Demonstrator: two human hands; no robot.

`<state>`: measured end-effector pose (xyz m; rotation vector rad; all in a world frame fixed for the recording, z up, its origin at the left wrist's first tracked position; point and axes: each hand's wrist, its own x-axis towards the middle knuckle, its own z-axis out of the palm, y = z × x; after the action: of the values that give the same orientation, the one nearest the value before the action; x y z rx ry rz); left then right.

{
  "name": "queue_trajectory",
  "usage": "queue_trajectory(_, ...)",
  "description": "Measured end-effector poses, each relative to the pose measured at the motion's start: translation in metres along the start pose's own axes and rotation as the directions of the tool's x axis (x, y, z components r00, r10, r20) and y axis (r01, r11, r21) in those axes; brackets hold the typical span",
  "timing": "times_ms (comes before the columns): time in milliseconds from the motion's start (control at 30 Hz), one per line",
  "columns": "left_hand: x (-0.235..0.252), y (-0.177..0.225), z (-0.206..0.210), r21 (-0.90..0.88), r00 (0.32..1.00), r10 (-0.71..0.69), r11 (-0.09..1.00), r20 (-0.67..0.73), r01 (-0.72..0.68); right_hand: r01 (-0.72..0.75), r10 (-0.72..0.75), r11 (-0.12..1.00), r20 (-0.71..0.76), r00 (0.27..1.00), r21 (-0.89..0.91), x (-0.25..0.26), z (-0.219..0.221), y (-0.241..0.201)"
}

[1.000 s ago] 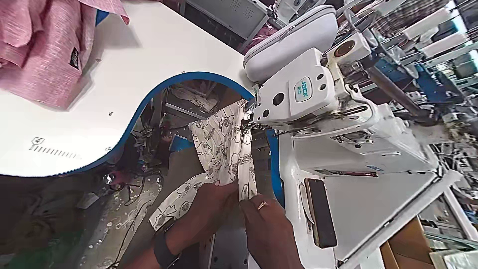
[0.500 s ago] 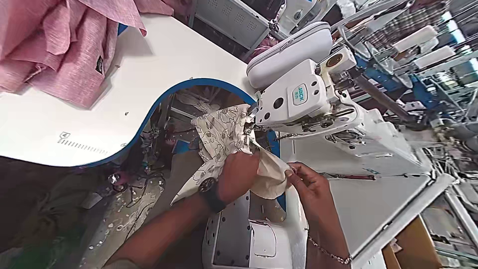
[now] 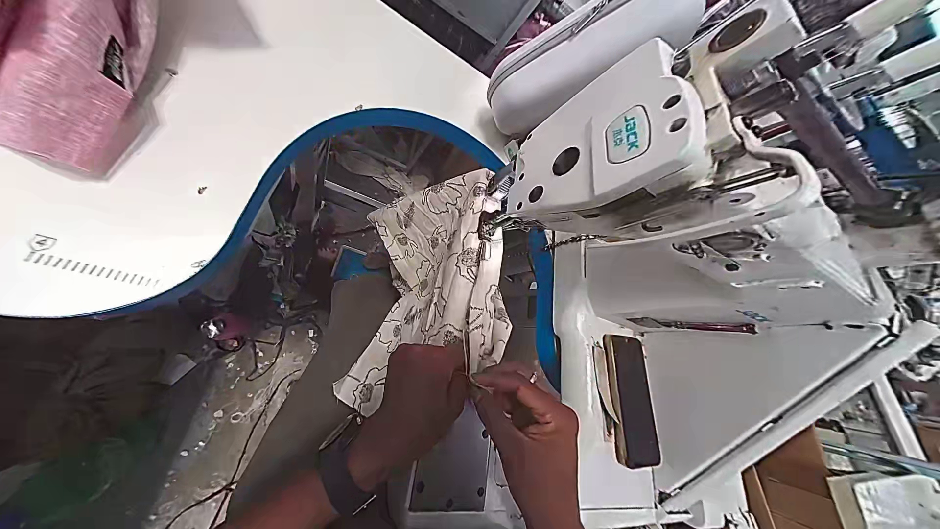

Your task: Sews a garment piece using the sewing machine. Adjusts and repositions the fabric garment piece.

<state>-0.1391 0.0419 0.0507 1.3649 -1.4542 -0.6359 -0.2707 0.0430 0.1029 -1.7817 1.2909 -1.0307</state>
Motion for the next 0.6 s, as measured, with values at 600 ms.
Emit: queue_trajectory(600,0.054,-0.028,0.027,0.214,0.921,0.277,0.951,-0.275,-0.222,0.434,-0.598,0.609,-0.025,0.801,-0.664,0.066,0.025,0.039)
